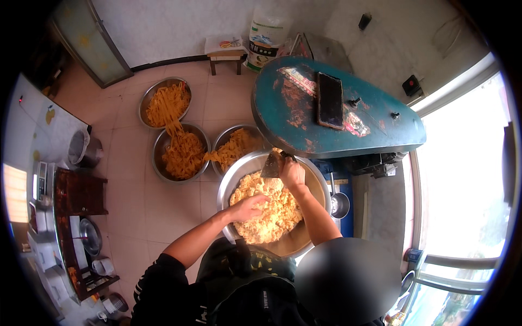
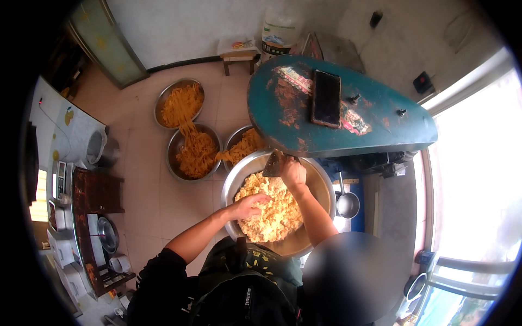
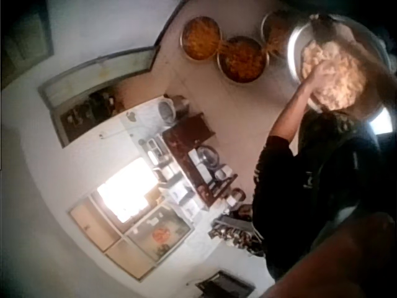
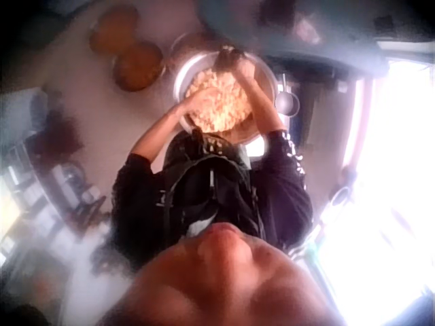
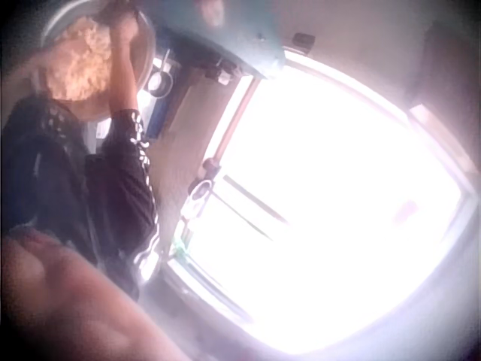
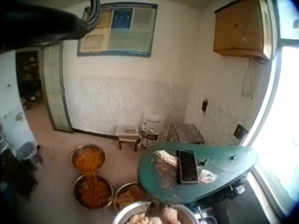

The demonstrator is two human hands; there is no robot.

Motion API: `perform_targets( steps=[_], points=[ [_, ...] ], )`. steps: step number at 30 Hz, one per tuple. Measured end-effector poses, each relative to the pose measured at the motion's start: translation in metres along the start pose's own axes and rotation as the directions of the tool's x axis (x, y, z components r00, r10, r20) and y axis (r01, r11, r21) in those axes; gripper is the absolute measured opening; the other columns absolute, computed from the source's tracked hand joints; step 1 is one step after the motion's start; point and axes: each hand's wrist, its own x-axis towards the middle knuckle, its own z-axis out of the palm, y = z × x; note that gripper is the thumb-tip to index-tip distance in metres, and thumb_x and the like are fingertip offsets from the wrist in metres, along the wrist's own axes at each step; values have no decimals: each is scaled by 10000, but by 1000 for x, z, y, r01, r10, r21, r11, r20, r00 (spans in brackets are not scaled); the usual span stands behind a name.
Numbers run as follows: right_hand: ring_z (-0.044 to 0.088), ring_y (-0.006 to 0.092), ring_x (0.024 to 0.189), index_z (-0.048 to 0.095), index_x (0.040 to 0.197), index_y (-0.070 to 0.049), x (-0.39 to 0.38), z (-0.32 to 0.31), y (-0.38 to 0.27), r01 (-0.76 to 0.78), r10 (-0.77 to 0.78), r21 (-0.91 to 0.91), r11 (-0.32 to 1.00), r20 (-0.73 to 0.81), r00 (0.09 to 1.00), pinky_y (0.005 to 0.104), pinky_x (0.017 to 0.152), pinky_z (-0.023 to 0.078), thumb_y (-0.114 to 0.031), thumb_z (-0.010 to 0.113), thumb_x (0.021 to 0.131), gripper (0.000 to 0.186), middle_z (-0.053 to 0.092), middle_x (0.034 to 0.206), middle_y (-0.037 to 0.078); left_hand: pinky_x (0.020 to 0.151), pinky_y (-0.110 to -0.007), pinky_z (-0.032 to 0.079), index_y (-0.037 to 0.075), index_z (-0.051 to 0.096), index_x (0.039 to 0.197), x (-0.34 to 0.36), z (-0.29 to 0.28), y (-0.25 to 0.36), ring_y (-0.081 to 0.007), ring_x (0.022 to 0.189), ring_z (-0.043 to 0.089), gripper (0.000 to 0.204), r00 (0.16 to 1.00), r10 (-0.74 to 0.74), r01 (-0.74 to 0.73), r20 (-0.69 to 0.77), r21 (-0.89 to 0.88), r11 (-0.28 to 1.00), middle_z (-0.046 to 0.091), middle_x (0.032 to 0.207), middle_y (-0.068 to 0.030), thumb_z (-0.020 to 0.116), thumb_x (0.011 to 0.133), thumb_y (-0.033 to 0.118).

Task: The person kneads a large mass of yellow dough in a metal bowl using both hands. A second person in the background operates a machine that extrudes long strands of dough into separate bowls. The camera wearer repeatedly lifts, folds, and presses the dough to mix it.

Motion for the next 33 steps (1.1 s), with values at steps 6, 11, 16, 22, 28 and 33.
perform_targets(
  steps=[6, 11, 16, 22, 28, 33],
  points=[
    [697, 487, 768, 634, 972, -4, -24, -6, 2, -38, 39, 40, 998, -34, 999, 580, 717, 557, -399, 524, 1014, 412, 703, 814, 296, 1108, -355, 445, 36, 547, 1395, -13, 14, -28, -283, 1338, 544, 566, 998, 41, -30, -54, 200, 979, 568, 1415, -168, 574, 832, -15],
    [697, 476, 743, 666, 962, -5, 7, 1, 10, 30, -29, 10, 999, -96, 995, 546, 676, 567, -352, 539, 1012, 373, 695, 803, 299, 1137, -385, 426, 32, 567, 1362, -4, 28, -5, -311, 1346, 535, 545, 981, 193, -171, -24, 364, 915, 563, 1404, -182, 572, 819, -21],
    [702, 470, 751, 648, 1138, -11, -18, 4, -1, 177, -161, 37, 984, -263, 951, 566, 718, 575, -380, 533, 1022, 404, 705, 819, 293, 1146, -395, 432, 36, 586, 1324, -7, 30, 11, -312, 1334, 540, 516, 982, 187, -170, -14, 353, 920, 559, 1397, -172, 557, 815, -39],
    [704, 464, 759, 683, 985, -5, 3, -10, 7, 40, -38, 105, 994, -30, 999, 525, 693, 583, -415, 505, 1022, 449, 707, 834, 288, 1114, -405, 464, 41, 596, 1329, 18, 25, 28, -336, 1301, 556, 521, 953, 303, -268, 24, 535, 801, 535, 1414, -178, 578, 813, -28],
    [701, 455, 803, 691, 1003, -3, -29, -51, 50, 90, -61, 183, 979, -160, 985, 515, 709, 567, -307, 608, 978, 317, 703, 845, 278, 1200, -489, 344, 102, 681, 1291, 98, -5, 52, -308, 1364, 509, 525, 935, 297, -326, 191, 794, 513, 637, 1354, -132, 551, 811, -66],
    [697, 454, 805, 688, 974, 29, -62, -82, 42, 151, -106, 351, 924, -145, 984, 505, 695, 563, -269, 646, 960, 301, 702, 846, 273, 1230, -496, 263, 74, 708, 1219, 106, -12, 38, -379, 1371, 478, 493, 977, 142, -206, 157, 868, 453, 679, 1280, -111, 533, 786, -83]
  ],
)
